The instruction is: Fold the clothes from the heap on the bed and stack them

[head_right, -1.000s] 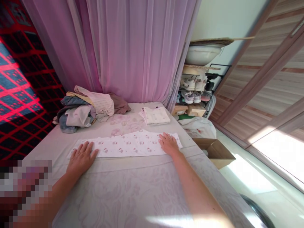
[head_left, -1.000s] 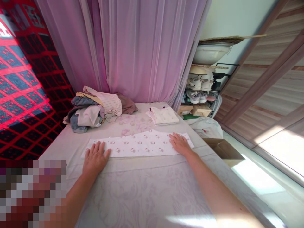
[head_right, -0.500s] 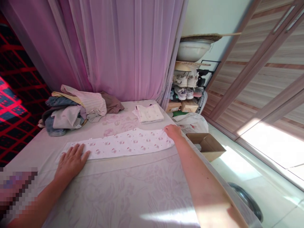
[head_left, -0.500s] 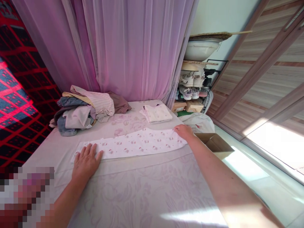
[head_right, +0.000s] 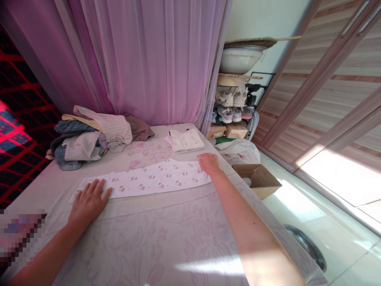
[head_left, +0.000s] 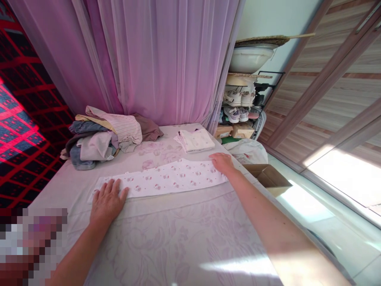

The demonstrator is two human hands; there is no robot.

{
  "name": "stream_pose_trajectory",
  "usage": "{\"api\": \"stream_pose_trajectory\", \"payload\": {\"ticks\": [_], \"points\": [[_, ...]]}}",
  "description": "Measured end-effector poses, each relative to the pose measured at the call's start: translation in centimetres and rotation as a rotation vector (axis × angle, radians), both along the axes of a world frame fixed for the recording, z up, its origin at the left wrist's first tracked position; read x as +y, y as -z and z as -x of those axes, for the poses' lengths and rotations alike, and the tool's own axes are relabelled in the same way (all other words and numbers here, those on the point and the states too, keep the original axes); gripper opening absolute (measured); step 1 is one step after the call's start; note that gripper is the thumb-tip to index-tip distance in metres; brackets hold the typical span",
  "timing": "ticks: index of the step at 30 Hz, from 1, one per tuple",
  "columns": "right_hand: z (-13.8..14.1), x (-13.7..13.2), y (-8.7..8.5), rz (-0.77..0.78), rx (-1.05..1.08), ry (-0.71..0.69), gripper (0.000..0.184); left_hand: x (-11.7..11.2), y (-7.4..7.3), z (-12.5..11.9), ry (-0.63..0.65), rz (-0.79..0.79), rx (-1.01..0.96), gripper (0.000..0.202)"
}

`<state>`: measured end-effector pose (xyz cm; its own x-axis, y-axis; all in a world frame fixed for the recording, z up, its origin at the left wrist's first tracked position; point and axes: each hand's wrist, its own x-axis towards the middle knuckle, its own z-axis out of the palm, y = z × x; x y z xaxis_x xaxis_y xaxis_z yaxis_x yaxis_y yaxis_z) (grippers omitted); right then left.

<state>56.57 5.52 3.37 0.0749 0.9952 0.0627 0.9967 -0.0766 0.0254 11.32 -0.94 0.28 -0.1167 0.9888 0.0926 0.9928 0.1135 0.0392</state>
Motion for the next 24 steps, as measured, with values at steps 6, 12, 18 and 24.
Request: {"api": "stream_pose_trajectory", "payload": {"ticks": [6,12,18,24], "points": [[2.1,0.7,0.7,0.016,0.063,-0.101,0.027,-0.1,0.0,0.0,-0.004,-0.002,0.016,0.062],[2.5,0.9,0.9,-0.012,0.082,-0.112,0.028,-0.2,0.1,0.0,0.001,-0.01,0.042,0.062],[3.2,1.3,0.5,-0.015,0.101,-0.14,0.025,-0.2,0.2,0.0,0.004,-0.009,0.039,0.061],[3.5,1.8,0.6,-0.055,0.095,-0.075,0.03,-0.1,0.3,0.0,0.007,-0.023,0.032,0.061]]}}
